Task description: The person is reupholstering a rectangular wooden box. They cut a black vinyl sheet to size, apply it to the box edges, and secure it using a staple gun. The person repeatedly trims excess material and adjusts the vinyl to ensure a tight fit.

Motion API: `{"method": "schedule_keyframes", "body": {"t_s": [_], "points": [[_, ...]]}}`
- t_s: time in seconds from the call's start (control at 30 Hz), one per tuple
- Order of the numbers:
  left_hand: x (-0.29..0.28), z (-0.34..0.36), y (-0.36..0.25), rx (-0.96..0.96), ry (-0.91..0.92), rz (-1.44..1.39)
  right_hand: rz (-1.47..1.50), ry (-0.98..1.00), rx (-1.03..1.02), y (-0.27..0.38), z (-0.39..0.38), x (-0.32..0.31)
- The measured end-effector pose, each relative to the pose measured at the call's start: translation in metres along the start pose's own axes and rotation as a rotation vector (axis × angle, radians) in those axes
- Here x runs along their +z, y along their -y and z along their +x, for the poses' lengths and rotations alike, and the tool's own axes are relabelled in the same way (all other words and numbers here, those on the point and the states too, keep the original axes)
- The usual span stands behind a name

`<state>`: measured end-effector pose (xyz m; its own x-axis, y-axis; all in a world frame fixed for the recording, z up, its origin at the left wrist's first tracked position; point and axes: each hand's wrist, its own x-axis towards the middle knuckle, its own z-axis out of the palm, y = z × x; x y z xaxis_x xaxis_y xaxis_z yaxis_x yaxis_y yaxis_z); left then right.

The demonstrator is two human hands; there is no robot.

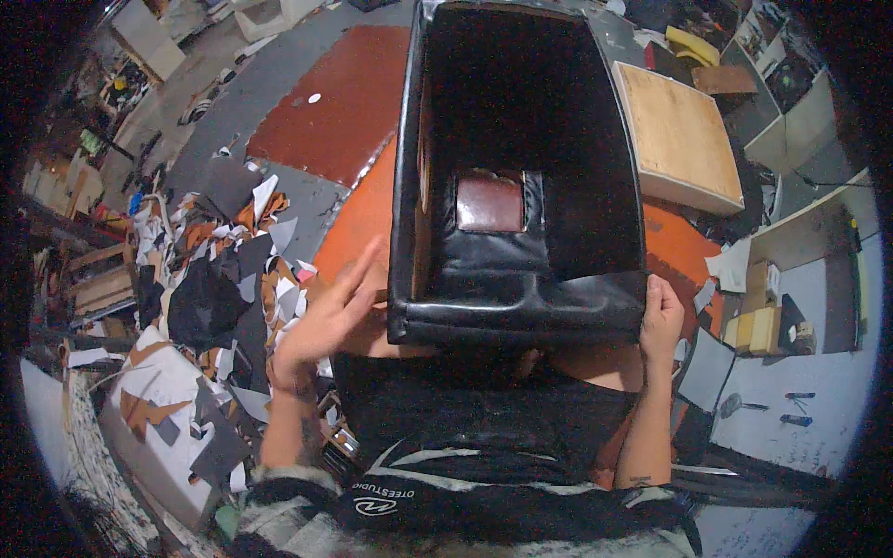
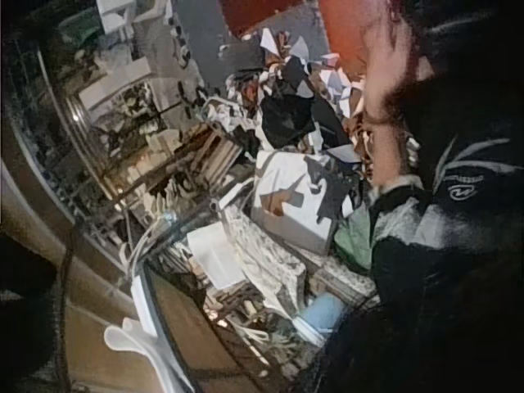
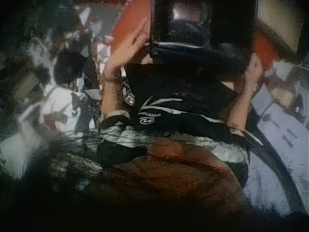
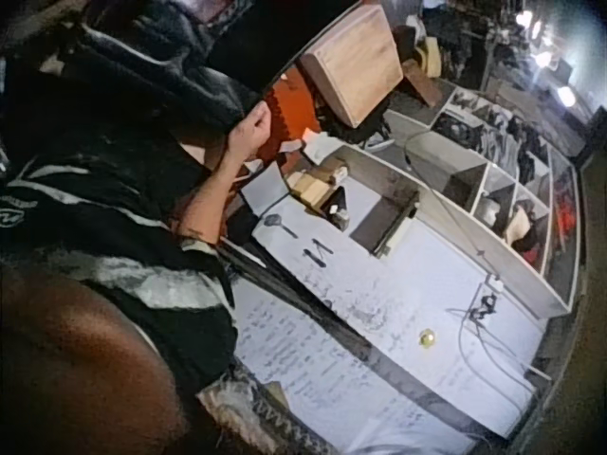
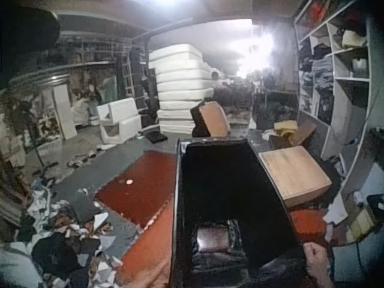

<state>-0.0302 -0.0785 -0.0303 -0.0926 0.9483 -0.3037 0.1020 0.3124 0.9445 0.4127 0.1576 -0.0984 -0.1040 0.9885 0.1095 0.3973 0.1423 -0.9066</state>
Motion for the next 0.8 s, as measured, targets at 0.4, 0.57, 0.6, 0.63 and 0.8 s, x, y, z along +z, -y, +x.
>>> {"method": "schedule_keyframes", "body": {"t_s": [0.4, 0.57, 0.6, 0.63, 0.8], "points": [[0.064, -0.029, 0.055, 0.166, -0.113, -0.455, -0.203, 0.016, -0.108, 0.025, -0.005, 0.004], [0.064, -0.028, 0.054, 0.207, -0.119, -0.429, -0.119, 0.025, 0.013, 0.013, -0.003, 0.0], [0.064, -0.028, 0.056, 0.207, -0.121, -0.426, -0.14, 0.026, 0.022, 0.014, -0.003, 0.0], [0.064, -0.028, 0.056, 0.203, -0.112, -0.448, -0.157, -0.016, 0.004, 0.016, -0.002, 0.0], [0.063, -0.029, 0.054, 0.18, -0.11, -0.48, -0.62, -0.423, -0.526, 0.089, -0.018, 0.032]]}}
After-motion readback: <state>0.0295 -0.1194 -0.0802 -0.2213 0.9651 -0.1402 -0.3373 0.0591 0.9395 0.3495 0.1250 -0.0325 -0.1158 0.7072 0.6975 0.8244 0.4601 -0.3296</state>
